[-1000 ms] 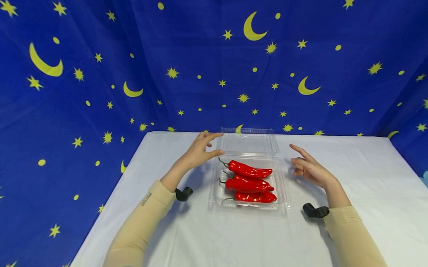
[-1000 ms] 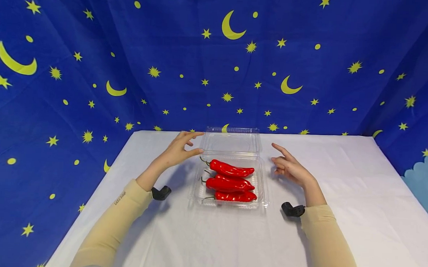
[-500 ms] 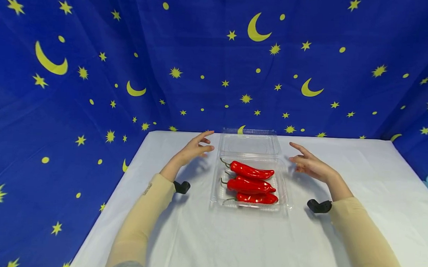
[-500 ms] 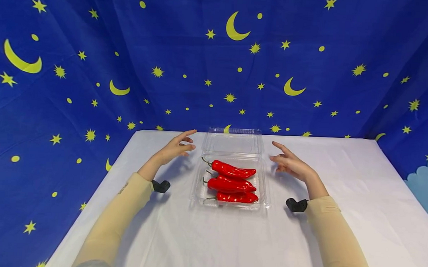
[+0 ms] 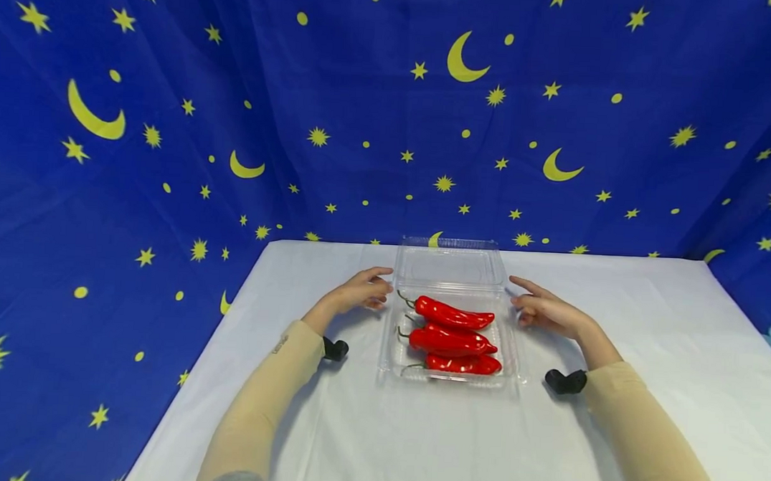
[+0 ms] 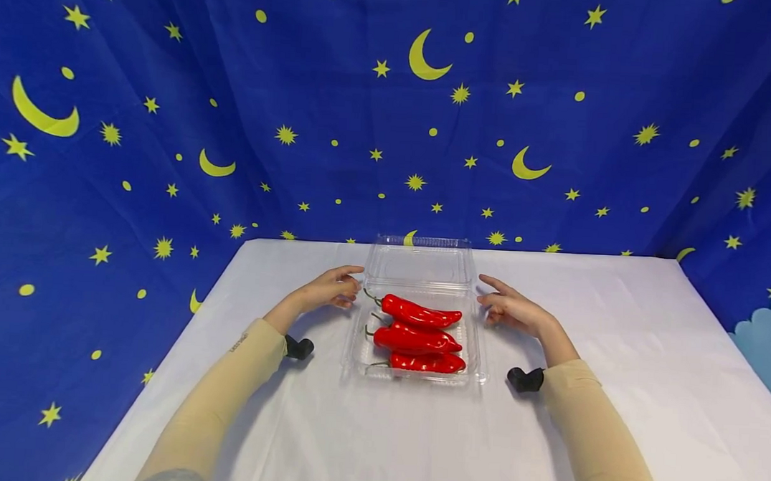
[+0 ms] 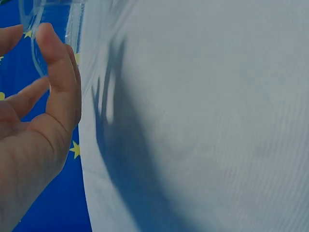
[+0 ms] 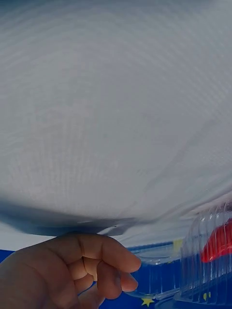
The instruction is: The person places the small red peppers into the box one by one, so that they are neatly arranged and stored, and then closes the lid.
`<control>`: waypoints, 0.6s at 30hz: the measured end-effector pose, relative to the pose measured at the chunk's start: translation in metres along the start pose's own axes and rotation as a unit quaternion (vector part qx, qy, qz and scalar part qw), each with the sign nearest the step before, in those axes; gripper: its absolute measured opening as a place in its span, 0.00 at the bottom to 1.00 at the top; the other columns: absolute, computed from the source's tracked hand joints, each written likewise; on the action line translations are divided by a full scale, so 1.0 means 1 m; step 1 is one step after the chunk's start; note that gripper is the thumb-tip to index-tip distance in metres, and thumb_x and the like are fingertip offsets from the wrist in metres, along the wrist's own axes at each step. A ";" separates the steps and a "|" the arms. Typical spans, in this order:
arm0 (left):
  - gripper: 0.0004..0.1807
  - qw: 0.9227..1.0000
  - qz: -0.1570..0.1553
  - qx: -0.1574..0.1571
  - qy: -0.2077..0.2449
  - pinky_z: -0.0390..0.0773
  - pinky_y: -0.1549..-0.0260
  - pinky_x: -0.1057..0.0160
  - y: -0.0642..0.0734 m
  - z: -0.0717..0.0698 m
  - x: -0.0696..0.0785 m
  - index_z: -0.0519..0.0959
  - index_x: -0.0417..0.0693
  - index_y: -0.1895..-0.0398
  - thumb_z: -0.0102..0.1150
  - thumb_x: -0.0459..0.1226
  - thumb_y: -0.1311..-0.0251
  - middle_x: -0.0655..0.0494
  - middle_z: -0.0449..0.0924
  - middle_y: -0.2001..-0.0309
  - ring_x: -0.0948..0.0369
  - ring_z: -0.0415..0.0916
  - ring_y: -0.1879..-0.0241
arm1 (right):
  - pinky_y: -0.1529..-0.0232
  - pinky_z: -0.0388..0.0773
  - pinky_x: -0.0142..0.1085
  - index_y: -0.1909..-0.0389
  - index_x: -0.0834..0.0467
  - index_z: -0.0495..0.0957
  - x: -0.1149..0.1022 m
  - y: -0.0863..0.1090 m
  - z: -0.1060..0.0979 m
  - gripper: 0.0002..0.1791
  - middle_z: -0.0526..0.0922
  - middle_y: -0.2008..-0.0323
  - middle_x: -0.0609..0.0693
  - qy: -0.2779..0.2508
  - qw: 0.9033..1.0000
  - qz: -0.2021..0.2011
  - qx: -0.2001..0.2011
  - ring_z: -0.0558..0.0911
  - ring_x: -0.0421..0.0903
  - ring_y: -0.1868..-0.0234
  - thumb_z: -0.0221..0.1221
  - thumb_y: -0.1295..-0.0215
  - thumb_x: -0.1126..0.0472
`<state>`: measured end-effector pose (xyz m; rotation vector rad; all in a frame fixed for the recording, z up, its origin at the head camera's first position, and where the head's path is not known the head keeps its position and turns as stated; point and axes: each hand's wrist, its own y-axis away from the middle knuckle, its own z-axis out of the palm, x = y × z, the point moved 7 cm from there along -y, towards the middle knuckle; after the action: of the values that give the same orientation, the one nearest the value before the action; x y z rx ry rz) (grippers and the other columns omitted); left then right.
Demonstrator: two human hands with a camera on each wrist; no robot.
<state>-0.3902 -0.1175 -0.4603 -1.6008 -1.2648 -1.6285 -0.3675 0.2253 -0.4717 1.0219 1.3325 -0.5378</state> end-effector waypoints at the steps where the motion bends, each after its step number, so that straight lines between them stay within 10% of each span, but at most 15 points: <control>1: 0.33 1.000 -0.004 -0.001 0.004 0.79 0.65 0.62 0.000 0.002 -0.001 0.56 0.42 0.29 0.53 0.32 0.36 0.46 0.68 0.54 0.55 0.74 0.64 | 0.62 0.74 0.37 0.26 0.58 0.34 0.000 0.000 0.001 0.40 0.67 0.82 0.49 -0.006 1.000 -0.003 -0.005 0.75 0.46 0.71 0.48 0.30 0.62; 18: 0.34 0.998 0.015 0.032 0.046 0.77 0.71 0.67 0.003 0.005 0.001 0.60 0.55 0.29 0.54 0.28 0.39 0.44 0.64 0.47 0.56 0.70 0.66 | 0.64 0.74 0.35 0.25 0.51 0.34 -0.007 0.001 0.005 0.42 0.68 0.63 0.54 -0.075 0.994 -0.079 -0.023 0.72 0.43 0.70 0.49 0.30 0.68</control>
<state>-0.3855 -0.1146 -0.4597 -1.4827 -1.2261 -1.6085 -0.3654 0.2197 -0.4656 0.8270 1.2922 -0.6863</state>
